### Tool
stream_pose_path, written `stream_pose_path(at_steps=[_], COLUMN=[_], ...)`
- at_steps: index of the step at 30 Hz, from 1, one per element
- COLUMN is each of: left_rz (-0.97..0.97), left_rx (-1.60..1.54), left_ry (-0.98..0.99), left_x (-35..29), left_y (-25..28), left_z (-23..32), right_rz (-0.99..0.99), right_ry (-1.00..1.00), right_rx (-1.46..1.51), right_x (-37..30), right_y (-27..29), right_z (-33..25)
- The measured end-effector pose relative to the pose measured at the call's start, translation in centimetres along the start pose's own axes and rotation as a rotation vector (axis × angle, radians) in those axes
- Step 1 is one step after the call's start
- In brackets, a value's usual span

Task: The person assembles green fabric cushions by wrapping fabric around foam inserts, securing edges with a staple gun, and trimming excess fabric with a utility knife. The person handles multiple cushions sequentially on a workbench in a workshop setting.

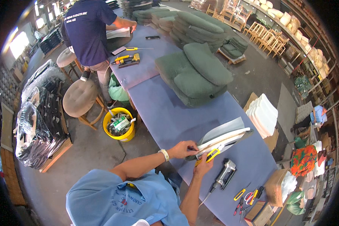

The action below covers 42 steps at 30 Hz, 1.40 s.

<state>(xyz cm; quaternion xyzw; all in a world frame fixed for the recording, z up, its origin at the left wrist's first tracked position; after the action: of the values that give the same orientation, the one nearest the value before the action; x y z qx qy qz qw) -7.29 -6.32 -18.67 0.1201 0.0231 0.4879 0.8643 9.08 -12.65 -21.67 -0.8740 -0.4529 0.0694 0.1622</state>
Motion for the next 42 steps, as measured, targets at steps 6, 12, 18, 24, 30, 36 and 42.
stream_pose_path(at_steps=[6,12,18,24,30,36,42], left_rz=[0.080,0.258,0.372,0.491,0.515,0.546,0.445], left_rx=[-0.233,-0.011,0.219,0.298,0.345,0.286,0.484], left_ry=[0.165,0.055,0.009,0.024,0.044,0.065,0.046], left_x=[-4.1,-4.0,-3.2,-4.8,-4.3,-4.3,-3.4], left_y=[0.1,-2.4,-3.9,-5.5,-6.7,-6.3,-6.6], left_z=[-2.4,1.7,5.6,4.8,6.6,5.7,8.0], right_rz=[-0.203,-0.094,-0.124,-0.231,-0.376,-0.459,-0.390], right_ry=[-0.099,-0.133,-0.248,-0.353,-0.017,-0.096,-0.191], right_rx=[-0.149,0.103,0.234,0.426,-0.300,-0.366,-0.168], right_x=[-0.1,1.9,3.3,1.2,3.4,2.9,3.3], right_y=[-2.8,0.2,1.7,2.3,3.3,2.9,4.2], right_z=[0.3,-1.8,-1.9,-1.4,-4.7,-4.7,-1.6])
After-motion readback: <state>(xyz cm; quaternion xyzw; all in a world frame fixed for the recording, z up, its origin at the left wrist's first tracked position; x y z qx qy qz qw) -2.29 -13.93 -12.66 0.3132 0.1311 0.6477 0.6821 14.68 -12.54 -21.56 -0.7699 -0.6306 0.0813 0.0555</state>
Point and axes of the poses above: each hand's wrist, its own x-axis towards the middle knuckle, its own y-axis out of the back of the hand, z = x × y, the point moved 10 cm from there along x, towards the middle knuckle, and after that the axes turned 1 degree about z, right-handed, at the moved point
